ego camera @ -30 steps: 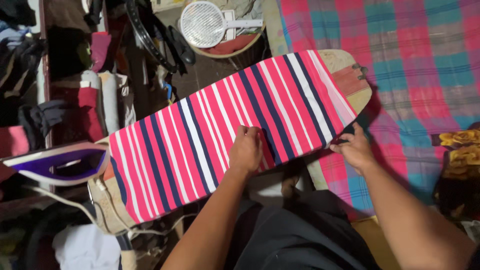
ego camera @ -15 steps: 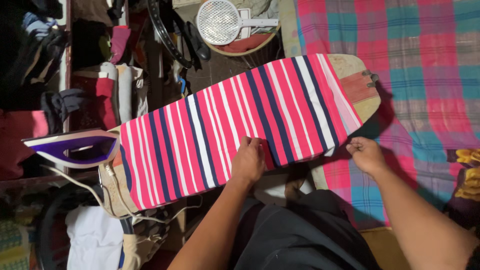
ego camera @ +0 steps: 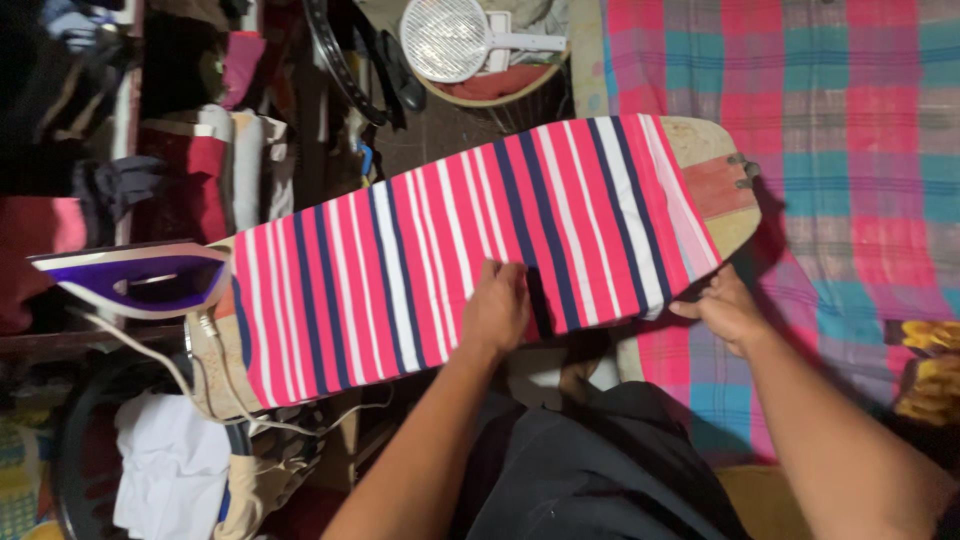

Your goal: The person unfolds a striped shirt and places it on an ironing board. They then use a purple iron to press the shirt, smoothing out wrinkles across the fabric.

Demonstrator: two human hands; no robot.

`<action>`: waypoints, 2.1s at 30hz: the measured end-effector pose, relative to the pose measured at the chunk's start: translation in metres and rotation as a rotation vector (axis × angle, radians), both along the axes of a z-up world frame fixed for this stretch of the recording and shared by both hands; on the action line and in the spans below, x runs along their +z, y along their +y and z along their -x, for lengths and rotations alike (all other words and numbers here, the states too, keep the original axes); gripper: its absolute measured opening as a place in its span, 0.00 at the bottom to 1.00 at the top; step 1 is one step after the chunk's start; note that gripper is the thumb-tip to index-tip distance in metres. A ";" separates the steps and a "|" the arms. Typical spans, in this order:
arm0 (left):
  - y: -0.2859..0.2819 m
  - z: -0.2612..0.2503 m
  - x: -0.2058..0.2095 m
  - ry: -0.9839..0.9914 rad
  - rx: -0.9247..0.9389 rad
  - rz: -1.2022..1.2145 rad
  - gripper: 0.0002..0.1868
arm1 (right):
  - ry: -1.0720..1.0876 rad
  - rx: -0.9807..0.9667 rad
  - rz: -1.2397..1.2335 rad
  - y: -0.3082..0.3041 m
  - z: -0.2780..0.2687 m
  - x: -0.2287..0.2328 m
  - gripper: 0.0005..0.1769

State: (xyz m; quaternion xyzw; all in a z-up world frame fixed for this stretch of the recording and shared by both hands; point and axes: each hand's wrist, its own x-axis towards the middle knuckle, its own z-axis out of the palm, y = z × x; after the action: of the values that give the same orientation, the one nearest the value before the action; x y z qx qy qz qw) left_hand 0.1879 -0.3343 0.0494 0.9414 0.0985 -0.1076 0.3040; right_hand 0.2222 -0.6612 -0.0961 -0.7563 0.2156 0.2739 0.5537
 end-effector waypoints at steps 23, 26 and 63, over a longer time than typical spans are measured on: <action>-0.089 -0.303 -0.109 0.083 -0.475 -0.155 0.18 | -0.123 -0.119 0.345 0.050 0.051 0.042 0.34; -0.090 -0.304 -0.096 0.133 -0.416 -0.105 0.15 | 0.016 -0.315 0.125 0.059 0.044 0.056 0.28; -0.022 -0.215 -0.076 -0.554 -0.142 0.125 0.07 | -0.478 -0.292 0.373 0.016 0.040 0.025 0.06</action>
State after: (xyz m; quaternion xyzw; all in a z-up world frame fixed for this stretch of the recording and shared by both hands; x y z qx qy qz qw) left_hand 0.4028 -0.3559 -0.0265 0.9189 -0.0615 0.1268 0.3685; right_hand 0.1821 -0.6453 -0.0711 -0.8484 0.2321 -0.0377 0.4742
